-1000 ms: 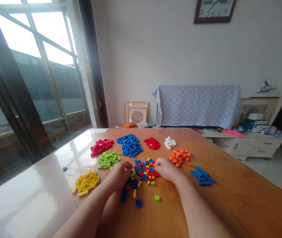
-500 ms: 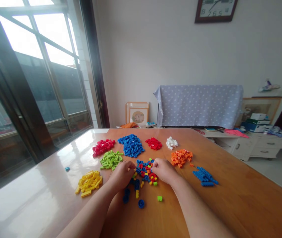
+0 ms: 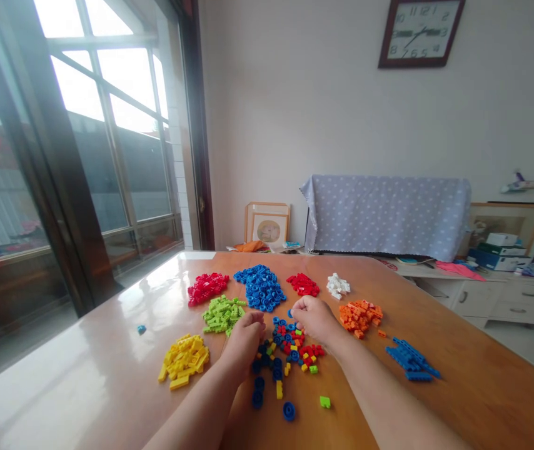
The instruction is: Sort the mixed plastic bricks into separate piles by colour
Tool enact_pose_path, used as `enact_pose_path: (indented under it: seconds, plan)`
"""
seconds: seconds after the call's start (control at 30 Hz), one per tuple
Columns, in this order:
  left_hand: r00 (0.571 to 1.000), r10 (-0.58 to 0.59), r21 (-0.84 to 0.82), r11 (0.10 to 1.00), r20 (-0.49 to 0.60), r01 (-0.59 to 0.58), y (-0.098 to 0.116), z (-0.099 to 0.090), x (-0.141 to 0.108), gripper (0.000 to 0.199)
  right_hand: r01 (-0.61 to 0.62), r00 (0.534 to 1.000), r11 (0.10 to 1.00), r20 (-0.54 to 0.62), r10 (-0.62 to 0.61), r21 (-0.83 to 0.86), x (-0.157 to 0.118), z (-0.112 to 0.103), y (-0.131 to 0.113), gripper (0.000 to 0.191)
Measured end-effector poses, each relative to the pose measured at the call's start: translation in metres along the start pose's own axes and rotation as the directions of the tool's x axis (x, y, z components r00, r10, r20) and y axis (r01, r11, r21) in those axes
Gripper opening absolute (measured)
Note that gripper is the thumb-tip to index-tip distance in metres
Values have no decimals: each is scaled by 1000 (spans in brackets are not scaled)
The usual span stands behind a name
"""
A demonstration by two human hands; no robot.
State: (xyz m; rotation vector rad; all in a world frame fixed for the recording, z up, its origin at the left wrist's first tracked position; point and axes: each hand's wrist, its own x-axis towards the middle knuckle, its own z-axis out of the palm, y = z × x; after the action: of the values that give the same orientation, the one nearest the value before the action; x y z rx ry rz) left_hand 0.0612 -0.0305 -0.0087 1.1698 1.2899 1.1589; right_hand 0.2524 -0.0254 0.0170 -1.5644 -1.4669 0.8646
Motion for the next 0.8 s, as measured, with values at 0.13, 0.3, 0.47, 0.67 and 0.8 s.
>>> enact_pose_path:
  seconds: [0.13, 0.3, 0.47, 0.67, 0.8]
  plan:
    - [996, -83, -197, 977, -27, 76, -4, 1, 5, 39, -78, 997, 997, -16, 78, -6, 27, 16, -4, 9]
    - [986, -165, -408, 902, -27, 140, -9, 4, 9, 42, -104, 994, 993, -13, 105, 48, 68, 43, -9, 11]
    - [981, -195, -485, 858, -7, 167, -6, 4, 6, 40, -92, 995, 986, -16, 95, 137, 104, 63, -21, 15]
    - [980, -198, -483, 858, -3, 172, -2, 4, 4, 37, -52, 998, 977, -28, 59, 206, 106, 61, -26, 16]
    - [981, -194, -417, 893, -22, 168, -3, 4, 5, 36, -44, 999, 978, -14, 47, 203, 79, 44, -19, 10]
